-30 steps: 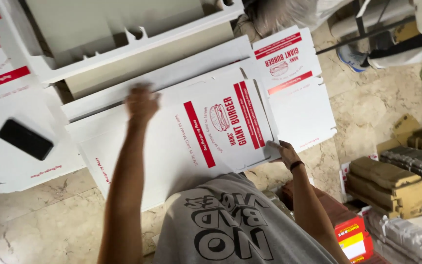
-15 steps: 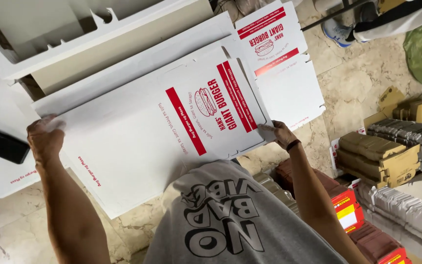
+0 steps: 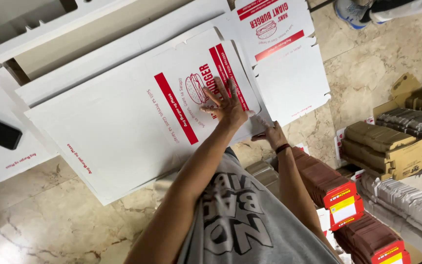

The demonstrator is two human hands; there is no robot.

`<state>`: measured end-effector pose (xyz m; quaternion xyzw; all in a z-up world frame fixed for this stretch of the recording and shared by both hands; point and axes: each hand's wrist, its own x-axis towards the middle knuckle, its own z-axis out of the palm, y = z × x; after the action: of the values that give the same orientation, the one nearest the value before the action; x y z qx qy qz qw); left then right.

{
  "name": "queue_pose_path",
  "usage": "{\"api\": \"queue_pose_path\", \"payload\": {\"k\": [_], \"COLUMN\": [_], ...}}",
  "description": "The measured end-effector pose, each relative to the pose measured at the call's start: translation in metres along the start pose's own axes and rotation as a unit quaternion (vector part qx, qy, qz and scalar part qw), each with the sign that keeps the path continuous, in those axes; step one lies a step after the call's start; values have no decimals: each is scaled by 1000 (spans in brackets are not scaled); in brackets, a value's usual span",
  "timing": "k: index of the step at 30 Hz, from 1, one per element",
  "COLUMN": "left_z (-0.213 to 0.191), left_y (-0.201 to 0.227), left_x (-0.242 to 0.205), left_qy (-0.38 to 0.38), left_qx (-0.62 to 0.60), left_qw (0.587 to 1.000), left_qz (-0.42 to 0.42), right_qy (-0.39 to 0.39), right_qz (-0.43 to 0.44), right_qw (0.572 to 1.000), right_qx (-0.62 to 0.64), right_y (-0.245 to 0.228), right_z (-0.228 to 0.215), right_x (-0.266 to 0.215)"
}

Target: The person folds flat cardboard boxes labeled 'GIANT BURGER' into a three-dimensional shape. They repeatedly align the edges, crease the flaps, and insert tabs into slots to assemble the boxes, stacking the finished ones on a nearby surface.

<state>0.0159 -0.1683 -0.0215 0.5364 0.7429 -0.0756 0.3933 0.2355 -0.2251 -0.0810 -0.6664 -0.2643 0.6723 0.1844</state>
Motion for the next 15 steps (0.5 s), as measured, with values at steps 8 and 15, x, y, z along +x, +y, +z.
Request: {"api": "queue_pose_path", "payload": {"k": [8,15], "left_z": [21,14], "left_y": [6,7], "left_x": [10,16], "left_qy": [61,10], "left_qx": [23,90], "left_qw": [998,995], "left_qz": [-12,-27], "right_qy": [-34,-51], "right_qz": [-158,-222], "right_qw": [968,965], "right_qx": [-194,-131], "right_y": [-75,-71], "right_z": [46,44], "right_x": [-77,-62]}}
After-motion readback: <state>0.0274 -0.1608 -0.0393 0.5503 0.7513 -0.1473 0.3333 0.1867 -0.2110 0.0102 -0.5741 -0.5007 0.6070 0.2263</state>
